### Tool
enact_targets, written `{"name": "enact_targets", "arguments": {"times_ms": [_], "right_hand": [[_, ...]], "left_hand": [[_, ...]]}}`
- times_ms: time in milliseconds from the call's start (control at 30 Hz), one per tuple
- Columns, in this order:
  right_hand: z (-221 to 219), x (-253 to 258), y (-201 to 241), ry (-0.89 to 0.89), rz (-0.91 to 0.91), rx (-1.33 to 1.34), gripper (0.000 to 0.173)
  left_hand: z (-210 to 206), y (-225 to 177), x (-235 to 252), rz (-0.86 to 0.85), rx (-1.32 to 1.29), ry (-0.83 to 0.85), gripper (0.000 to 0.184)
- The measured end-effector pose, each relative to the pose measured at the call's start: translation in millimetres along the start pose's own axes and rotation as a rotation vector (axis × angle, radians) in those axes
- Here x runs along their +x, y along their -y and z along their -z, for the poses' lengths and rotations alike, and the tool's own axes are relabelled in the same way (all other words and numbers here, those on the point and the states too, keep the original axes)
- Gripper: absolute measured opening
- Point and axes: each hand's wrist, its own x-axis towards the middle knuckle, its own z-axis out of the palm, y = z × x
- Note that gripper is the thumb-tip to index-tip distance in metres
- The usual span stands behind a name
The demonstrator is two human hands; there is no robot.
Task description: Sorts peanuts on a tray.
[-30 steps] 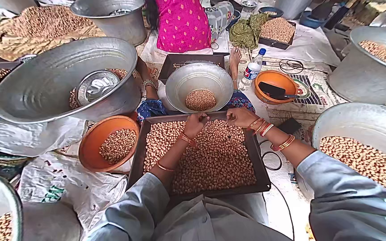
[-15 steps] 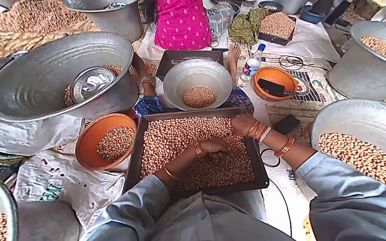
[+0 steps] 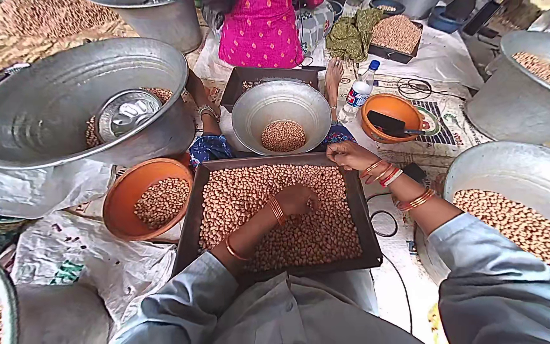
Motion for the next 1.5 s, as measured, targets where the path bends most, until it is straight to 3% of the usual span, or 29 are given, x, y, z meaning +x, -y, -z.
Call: {"name": "enact_targets", "arguments": {"times_ms": [67, 167, 300, 433, 500, 567, 700, 1033, 1267, 1367, 1500], "right_hand": [[2, -7, 3, 0.045, -0.013, -0.127, 0.020], [-1, 3, 3, 0.281, -0.154, -0.537, 0.020], [-20, -1, 10, 0.326, -0.232, -0.838, 0.015], [-31, -5, 10, 0.280, -0.186, -0.883, 0.015], [-36, -4, 7, 0.267, -0.155, -0.904, 0.014], [-42, -4, 5, 0.255, -0.117, -0.928, 0.012], [-43, -4, 5, 0.248, -0.103, -0.926, 0.011], [-45, -7, 6, 0.239, -0.156, -0.932, 0.008], [-31, -2, 39, 0.304, -0.288, -0.901, 0.029], [-29, -5, 42, 0.268, -0.248, -0.855, 0.027], [-32, -14, 50, 0.200, -0.079, -0.732, 0.020]], "left_hand": [[-5, -4, 1, 0.019, 0.082, 0.017, 0.022], [-8, -6, 2, 0.025, 0.112, 0.045, 0.023], [-3, -2, 1, -0.021, 0.044, 0.015, 0.022], [14, 25, -6, -0.046, -0.417, -0.308, 0.008], [15, 44, -4, -0.042, -0.551, -0.462, 0.018], [17, 46, -5, 0.011, -0.496, -0.472, 0.019], [13, 20, -4, 0.117, -0.169, -0.311, 0.015], [-10, 0, 9, 0.071, 0.108, -0.257, 0.028], [-18, -19, 4, 0.058, 0.237, -0.215, 0.024], [-17, -12, 5, 0.067, 0.007, -0.245, 0.024], [-12, 4, 11, 0.135, -0.724, -0.241, 0.029]]}}
